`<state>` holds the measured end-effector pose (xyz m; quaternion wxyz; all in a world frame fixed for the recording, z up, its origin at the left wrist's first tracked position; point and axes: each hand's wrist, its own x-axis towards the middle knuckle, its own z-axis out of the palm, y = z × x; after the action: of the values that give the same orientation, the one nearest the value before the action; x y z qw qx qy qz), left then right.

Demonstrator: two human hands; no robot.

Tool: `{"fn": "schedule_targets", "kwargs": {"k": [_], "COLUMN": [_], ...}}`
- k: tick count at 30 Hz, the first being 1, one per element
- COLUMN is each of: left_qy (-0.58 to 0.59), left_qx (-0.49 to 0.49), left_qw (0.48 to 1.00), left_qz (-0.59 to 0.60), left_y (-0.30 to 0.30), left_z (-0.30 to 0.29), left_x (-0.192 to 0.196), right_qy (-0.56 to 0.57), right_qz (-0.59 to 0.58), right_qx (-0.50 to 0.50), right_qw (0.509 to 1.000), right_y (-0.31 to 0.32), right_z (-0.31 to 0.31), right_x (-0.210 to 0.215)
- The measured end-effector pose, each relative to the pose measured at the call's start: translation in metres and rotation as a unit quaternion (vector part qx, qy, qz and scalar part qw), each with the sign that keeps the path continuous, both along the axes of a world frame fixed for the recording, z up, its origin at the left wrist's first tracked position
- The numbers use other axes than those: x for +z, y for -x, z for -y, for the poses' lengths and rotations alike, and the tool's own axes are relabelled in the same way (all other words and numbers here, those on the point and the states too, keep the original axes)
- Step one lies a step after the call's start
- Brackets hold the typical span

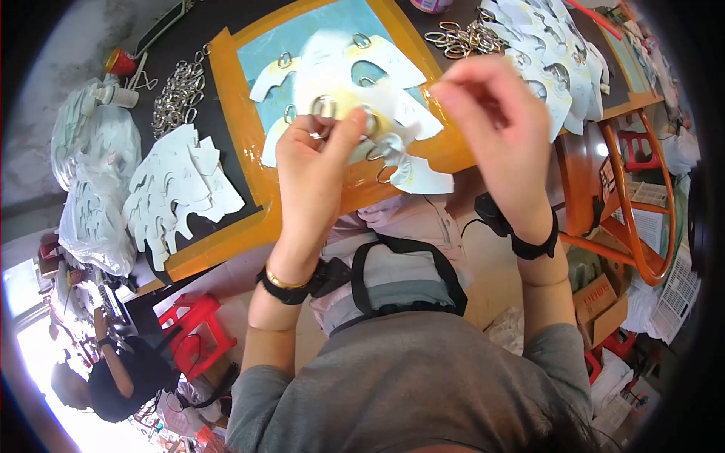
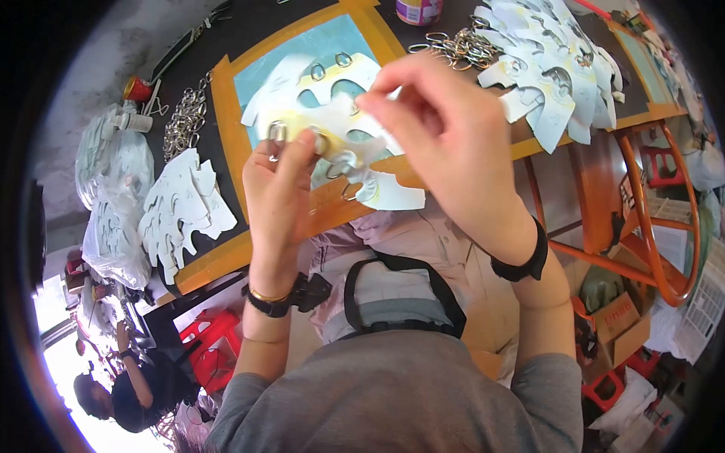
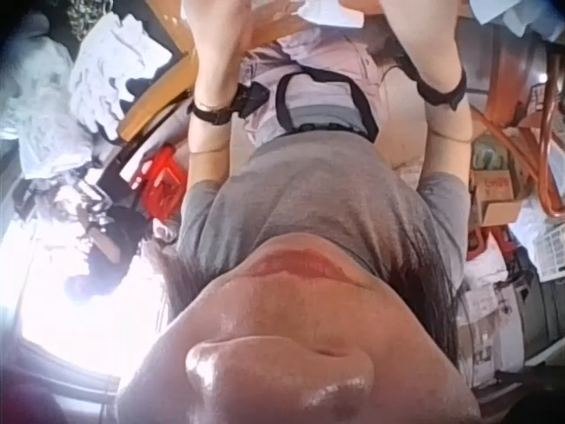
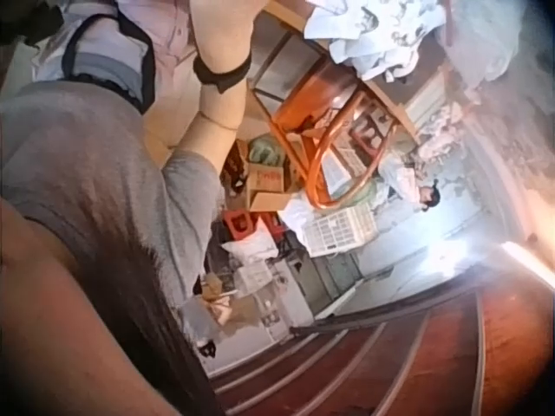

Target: Applying glue and attaching decorative rings to white shoe upper components.

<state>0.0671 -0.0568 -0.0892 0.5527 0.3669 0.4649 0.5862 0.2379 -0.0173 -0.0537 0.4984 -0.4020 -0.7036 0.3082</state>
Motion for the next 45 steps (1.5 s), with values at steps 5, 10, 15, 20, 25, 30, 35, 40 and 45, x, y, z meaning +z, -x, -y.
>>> {"fn": "schedule_targets", "kwargs": {"k": [5,10,15,20,25,30,35,40,45], "left_qy": [-0.047,-0.064,-0.072,-0.088,-0.149,-0.073,0.002,0.070,-0.033], "left_qx": [0.141,0.148,0.164,0.167,0.117,0.006,-0.100,-0.126,0.089], "left_qw": [0.978,0.970,0.966,0.982,0.935,0.988,0.994,0.984,0.977], "left_qz": [0.145,0.180,0.185,-0.014,-0.301,-0.137,0.045,0.104,0.190], "left_y": [-0.012,-0.020,-0.026,-0.023,-0.011,-0.007,0.002,0.000,-0.009], "left_z": [-0.003,0.004,0.008,0.008,0.012,0.012,0.003,0.005,0.001], "left_x": [-0.012,-0.013,-0.012,-0.014,-0.015,0.004,0.000,-0.007,-0.012], "right_qy": [-0.008,0.005,-0.006,-0.002,0.409,0.454,0.343,0.330,0.188], "right_qz": [-0.009,-0.016,0.035,0.017,-0.038,-0.029,0.011,0.010,-0.054], "right_qx": [0.037,0.044,0.015,0.010,0.196,0.270,0.236,0.249,0.081], "right_qw": [0.999,0.999,0.999,1.000,0.890,0.849,0.909,0.911,0.977], "right_y": [0.025,0.036,0.039,0.036,0.009,-0.008,-0.001,0.003,0.018], "right_z": [0.016,0.015,0.022,0.018,-0.003,-0.014,-0.013,-0.015,0.002], "right_x": [-0.007,-0.026,-0.025,-0.027,-0.007,0.012,0.004,0.000,-0.005]}}
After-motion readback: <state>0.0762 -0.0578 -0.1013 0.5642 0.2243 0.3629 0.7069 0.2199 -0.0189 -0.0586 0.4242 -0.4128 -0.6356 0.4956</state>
